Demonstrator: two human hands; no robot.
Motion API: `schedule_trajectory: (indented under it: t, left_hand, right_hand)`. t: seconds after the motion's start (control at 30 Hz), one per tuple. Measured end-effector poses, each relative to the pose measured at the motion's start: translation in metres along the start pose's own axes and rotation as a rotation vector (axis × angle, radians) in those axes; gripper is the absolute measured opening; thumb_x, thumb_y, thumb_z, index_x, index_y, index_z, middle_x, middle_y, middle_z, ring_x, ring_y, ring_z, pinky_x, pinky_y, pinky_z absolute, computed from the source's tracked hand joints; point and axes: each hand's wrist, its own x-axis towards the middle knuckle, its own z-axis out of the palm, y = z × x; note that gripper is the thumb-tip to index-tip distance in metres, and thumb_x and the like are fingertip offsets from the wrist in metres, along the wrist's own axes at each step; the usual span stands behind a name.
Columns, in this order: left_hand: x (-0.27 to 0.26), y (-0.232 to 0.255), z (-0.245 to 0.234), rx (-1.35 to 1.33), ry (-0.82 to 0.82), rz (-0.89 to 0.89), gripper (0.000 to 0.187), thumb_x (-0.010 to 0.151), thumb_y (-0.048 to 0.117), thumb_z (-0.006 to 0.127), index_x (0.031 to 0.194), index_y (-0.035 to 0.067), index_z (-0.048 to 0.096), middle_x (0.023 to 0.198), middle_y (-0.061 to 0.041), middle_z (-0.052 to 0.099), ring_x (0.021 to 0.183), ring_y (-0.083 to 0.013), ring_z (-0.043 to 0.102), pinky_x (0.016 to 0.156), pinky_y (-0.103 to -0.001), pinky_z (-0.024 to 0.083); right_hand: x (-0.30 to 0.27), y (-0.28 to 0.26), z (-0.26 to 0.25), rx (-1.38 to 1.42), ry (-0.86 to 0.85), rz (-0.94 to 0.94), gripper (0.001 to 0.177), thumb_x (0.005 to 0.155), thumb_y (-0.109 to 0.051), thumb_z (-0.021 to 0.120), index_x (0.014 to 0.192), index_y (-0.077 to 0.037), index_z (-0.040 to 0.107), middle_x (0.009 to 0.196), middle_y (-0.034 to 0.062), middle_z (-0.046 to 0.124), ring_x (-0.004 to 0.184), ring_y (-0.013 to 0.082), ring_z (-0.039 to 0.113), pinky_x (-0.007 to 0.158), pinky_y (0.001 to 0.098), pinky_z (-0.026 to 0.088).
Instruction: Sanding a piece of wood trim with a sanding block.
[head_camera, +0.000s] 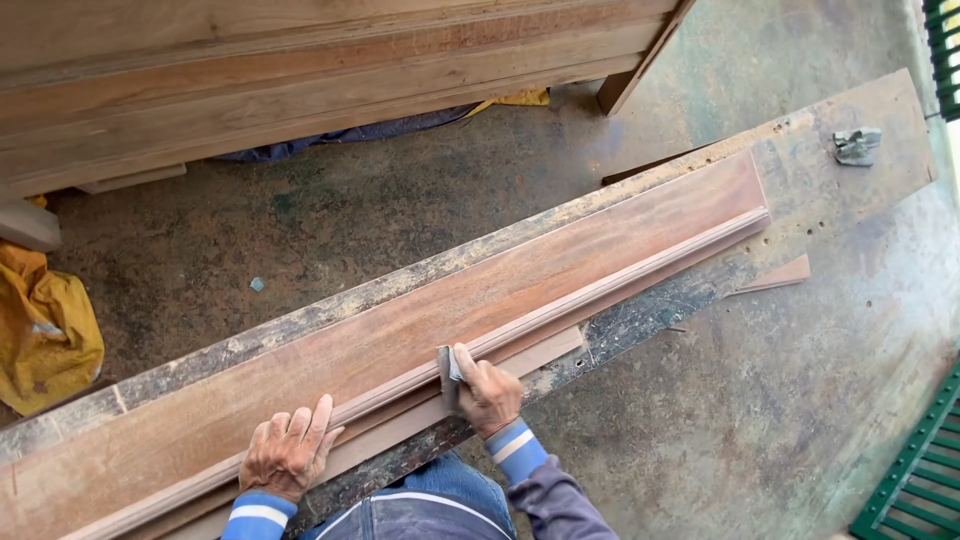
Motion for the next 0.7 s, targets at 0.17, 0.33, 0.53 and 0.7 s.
schedule_trajectory:
  t: [0.17,0.33,0.53,0.7]
  left_hand:
    - [0.003,-0.001,-0.003,-0.003,-0.028,-0.010,0.056,0.080,0.037,0.073,0.132,0.018,0.065,0.094,-0.001,0.060,0.082,-0.0227,0.058,0.072,-0.039,0.051]
    - [0.005,-0.001,0.002,0.014,0.063,0.004,0.059,0.077,0.038,0.077,0.131,0.017,0.066,0.090,-0.002,0.060,0.079,-0.0243,0.057,0.069,-0.040,0.050]
    - [-0.036,-0.036,0.089,-0.041,0.157,0.063,0.066,0.069,0.043,0.080,0.129,0.019,0.068,0.086,-0.002,0.060,0.069,-0.0269,0.054,0.055,-0.041,0.046]
    - [-0.029,-0.026,0.066,0.010,0.083,0.019,0.064,0.070,0.046,0.079,0.127,0.019,0.071,0.084,0.000,0.061,0.071,-0.0264,0.056,0.057,-0.041,0.048]
  right_hand:
    - [0.038,0.091,-0.043,-0.205,0.154,0.201,0.022,0.099,-0.023,0.067,0.084,-0.007,0.068,0.063,0.0069,0.061,0.045,0.0177,0.059,0.040,0.0340,0.056]
    - [0.036,0.101,-0.009,-0.148,0.193,0.276,0.022,0.099,-0.020,0.062,0.082,-0.008,0.065,0.077,0.0101,0.068,0.059,0.0164,0.064,0.048,0.0295,0.059]
    - [0.031,0.090,0.006,0.050,0.115,0.194,0.019,0.102,-0.029,0.067,0.087,-0.018,0.072,0.070,0.0040,0.070,0.060,0.0140,0.069,0.052,0.0283,0.064]
    - [0.087,0.141,-0.048,-0.126,0.304,0.509,0.023,0.101,-0.025,0.058,0.108,-0.009,0.074,0.081,0.0107,0.077,0.067,0.0202,0.074,0.056,0.0348,0.062]
